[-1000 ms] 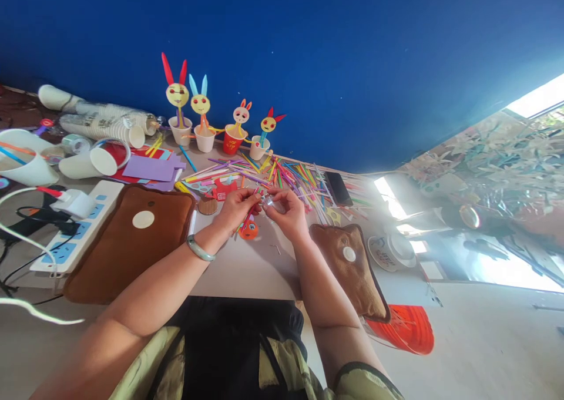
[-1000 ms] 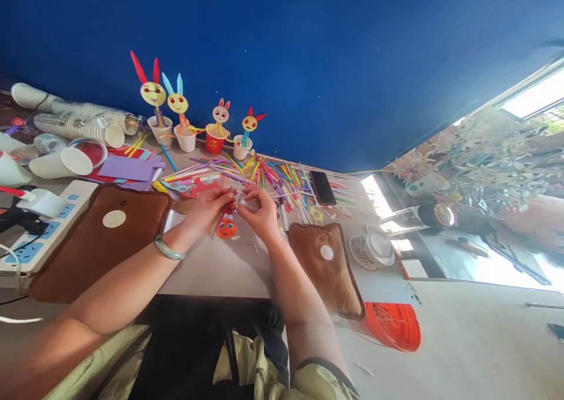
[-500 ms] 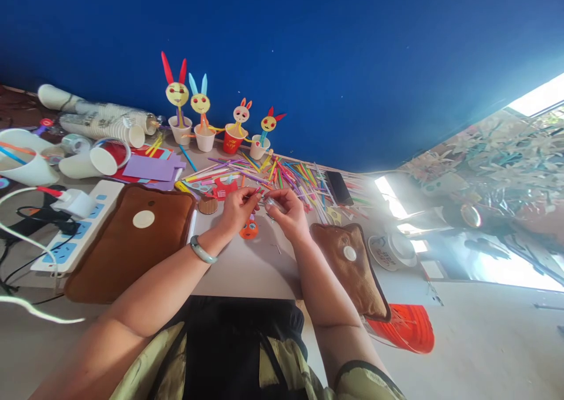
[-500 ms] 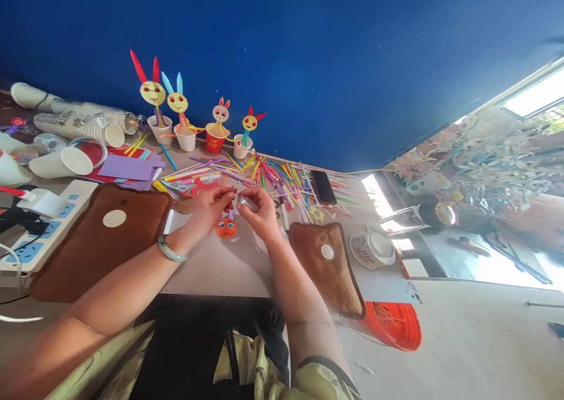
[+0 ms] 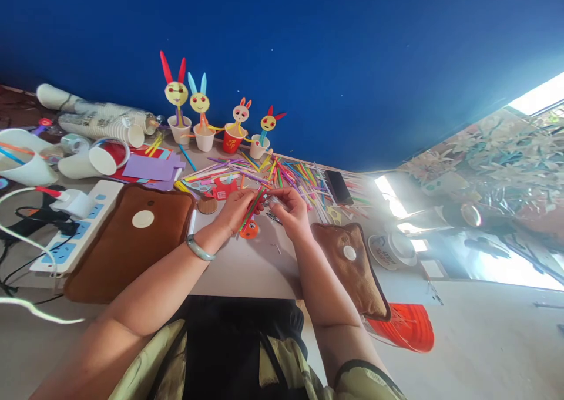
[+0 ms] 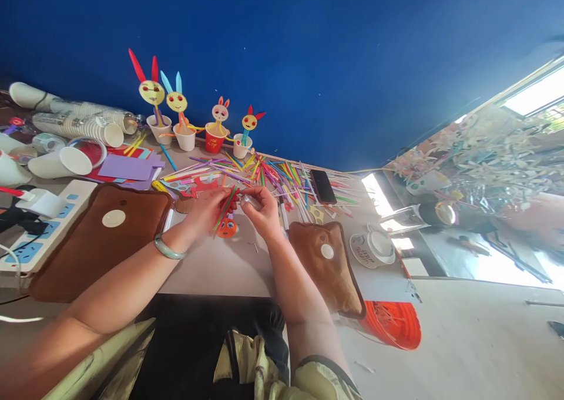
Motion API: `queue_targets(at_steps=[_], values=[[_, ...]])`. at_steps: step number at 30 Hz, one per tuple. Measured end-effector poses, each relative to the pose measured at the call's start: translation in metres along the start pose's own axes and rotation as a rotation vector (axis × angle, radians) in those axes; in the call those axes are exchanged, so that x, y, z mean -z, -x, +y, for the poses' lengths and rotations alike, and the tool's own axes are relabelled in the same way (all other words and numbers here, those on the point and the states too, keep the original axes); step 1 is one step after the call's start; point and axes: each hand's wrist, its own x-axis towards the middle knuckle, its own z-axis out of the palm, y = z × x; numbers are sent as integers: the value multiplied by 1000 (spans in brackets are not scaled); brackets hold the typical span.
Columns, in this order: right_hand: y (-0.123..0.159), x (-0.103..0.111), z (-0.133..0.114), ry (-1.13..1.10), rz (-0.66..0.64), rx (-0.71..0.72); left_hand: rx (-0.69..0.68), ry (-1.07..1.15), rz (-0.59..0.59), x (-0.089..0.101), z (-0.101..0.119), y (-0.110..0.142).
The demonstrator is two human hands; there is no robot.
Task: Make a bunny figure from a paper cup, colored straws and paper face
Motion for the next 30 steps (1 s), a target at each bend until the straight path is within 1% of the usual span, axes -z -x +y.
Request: queue_targets(at_steps=[2, 4, 12, 15, 18, 22, 24, 27, 30], values=[[0, 0, 0, 1, -2, 2, -31, -22, -15, 1, -1, 0], [-1, 1, 0, 8, -7, 1, -86, -92, -5, 1, -3, 0], [2, -2, -4, 3, -33, 14, -256, -400, 132, 3, -6, -1], [4, -3, -5, -19, -30, 16, -321, -488, 160, 5, -10, -1], [5, -4, -4, -39, -33, 14, -439, -604, 166, 8, -14, -2], [4, -4, -2, -66, -31, 13, -687, -787, 175, 11, -17, -1], [3, -4, -1, -92, -26, 14, -787, -872, 166, 11, -19, -1], [3, -4, 0, -111, -15, 3, -878, -966, 133, 12, -24, -1], [1, -2, 4, -118, 8, 6, -919, -1014, 77, 11, -30, 0]])
